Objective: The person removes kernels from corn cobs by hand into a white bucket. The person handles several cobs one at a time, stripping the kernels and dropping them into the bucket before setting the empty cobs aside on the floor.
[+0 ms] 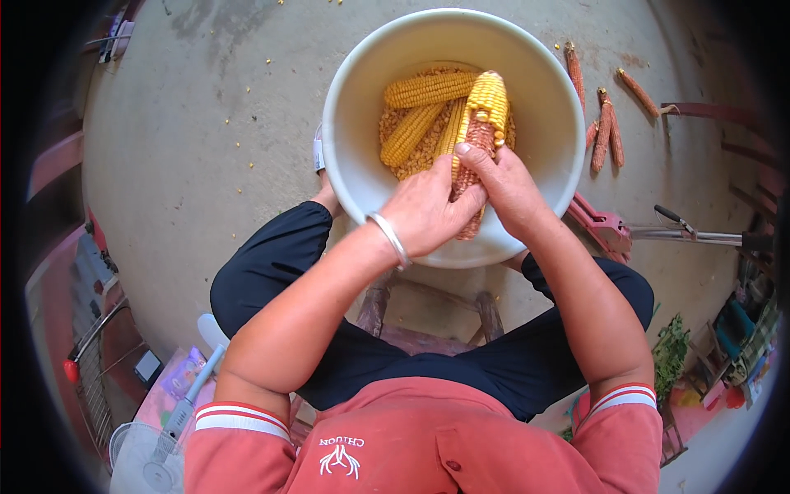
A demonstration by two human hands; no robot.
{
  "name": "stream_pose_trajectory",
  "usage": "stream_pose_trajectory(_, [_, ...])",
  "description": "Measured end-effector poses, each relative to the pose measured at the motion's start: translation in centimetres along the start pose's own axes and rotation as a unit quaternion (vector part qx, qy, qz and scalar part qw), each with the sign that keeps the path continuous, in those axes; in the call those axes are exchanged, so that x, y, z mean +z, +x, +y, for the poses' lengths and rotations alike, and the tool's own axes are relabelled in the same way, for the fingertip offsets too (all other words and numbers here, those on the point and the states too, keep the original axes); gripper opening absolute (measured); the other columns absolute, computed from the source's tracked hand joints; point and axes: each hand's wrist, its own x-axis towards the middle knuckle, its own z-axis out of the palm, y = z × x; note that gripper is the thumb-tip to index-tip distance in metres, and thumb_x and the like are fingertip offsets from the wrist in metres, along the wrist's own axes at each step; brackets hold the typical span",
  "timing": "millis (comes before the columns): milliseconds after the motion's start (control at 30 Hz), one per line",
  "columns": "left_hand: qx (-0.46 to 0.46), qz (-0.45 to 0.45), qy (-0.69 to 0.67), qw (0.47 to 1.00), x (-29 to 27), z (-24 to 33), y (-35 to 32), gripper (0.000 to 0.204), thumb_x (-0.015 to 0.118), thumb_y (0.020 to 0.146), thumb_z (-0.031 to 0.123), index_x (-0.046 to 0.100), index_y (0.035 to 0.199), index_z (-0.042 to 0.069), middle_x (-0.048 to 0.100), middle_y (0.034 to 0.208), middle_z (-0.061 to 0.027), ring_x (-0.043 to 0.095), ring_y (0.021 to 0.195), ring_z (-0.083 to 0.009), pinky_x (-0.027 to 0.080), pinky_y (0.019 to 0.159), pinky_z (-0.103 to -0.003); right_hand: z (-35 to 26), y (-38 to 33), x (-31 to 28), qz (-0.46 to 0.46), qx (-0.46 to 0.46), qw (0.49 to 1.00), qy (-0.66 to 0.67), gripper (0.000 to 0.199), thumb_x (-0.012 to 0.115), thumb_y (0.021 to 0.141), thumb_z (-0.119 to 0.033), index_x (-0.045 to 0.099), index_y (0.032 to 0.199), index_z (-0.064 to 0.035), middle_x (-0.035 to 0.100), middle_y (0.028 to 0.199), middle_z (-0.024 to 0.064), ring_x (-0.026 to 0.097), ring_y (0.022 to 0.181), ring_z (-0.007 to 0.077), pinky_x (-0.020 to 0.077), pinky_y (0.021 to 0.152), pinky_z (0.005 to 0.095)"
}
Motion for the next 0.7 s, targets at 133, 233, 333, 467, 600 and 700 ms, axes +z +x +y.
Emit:
stream_pose_trajectory(133, [-0.061,0.025,-0.023,0.998,-4.5,1.6,1.1,0.071,0.052,0.086,0.058,0.062,0.105,-0.009,0.066,0.098,-0.0279,0.065,0.098,-0.0352,0.047,0.09,-0.04,-1.2,0.0,-0.6,0.029,0.004,1.0,-0.009,0.033,0.062,0.094,-0.029,0.052,0.111,-0.0036,0.062,0.093,0.0056,0.061,0.073,0.0119,0.0516,0.065,0.0259])
stream_pose_trajectory(233, [-0.058,0.119,-0.117,0.984,-3.4,0.4,2.2,0.084,0.05,0.085,0.067,0.057,0.113,-0.011,0.064,0.107,-0.029,0.062,0.106,-0.0346,0.045,0.094,-0.038,-1.9,-0.5,0.3,0.019,-0.005,1.0,-0.024,0.035,0.063,0.092,-0.028,0.05,0.113,-0.0037,0.063,0.09,0.007,0.062,0.07,0.0129,0.0516,0.06,0.026])
stream_pose_trajectory(333, [-0.023,0.148,-0.113,0.982,-2.4,0.6,2.8,0.097,0.048,0.083,0.075,0.051,0.12,-0.014,0.06,0.115,-0.0315,0.058,0.114,-0.0384,0.042,0.099,-0.037,-2.5,-1.5,1.6,0.017,0.004,0.998,-0.053,0.035,0.064,0.091,-0.026,0.049,0.113,-0.0034,0.063,0.087,0.0069,0.061,0.067,0.0126,0.0508,0.059,0.0256])
stream_pose_trajectory(467, [-0.003,0.228,-0.007,0.974,-1.2,0.4,3.1,0.076,0.044,0.091,0.064,0.053,0.101,-0.011,0.061,0.094,-0.0363,0.06,0.097,-0.0472,0.046,0.086,-0.047,-1.8,-1.8,2.1,-0.029,0.013,0.998,-0.061,0.046,0.062,0.087,-0.036,0.05,0.111,0.001,0.06,0.084,0.0061,0.057,0.066,0.012,0.0472,0.056,0.0281])
stream_pose_trajectory(600, [0.1,0.216,0.063,0.969,-1.0,-1.0,2.8,0.061,0.037,0.099,0.05,0.051,0.097,-0.01,0.06,0.084,-0.034,0.06,0.087,-0.0479,0.045,0.078,-0.051,-2.8,-2.3,1.7,-0.088,0.066,0.992,-0.055,0.02,0.058,0.091,-0.021,0.052,0.101,-0.0053,0.057,0.079,0.0036,0.056,0.058,0.011,0.0467,0.049,0.0253])
stream_pose_trajectory(700, [0.182,0.212,0.069,0.958,-1.1,-1.6,2.8,0.055,0.036,0.101,0.046,0.049,0.1,-0.008,0.059,0.079,-0.0311,0.058,0.077,-0.048,0.046,0.072,-0.05,-3.2,-2.3,1.1,-0.109,0.078,0.989,-0.057,0.018,0.057,0.09,-0.02,0.052,0.1,-0.0053,0.057,0.078,0.0034,0.055,0.056,0.0105,0.0464,0.049,0.0249])
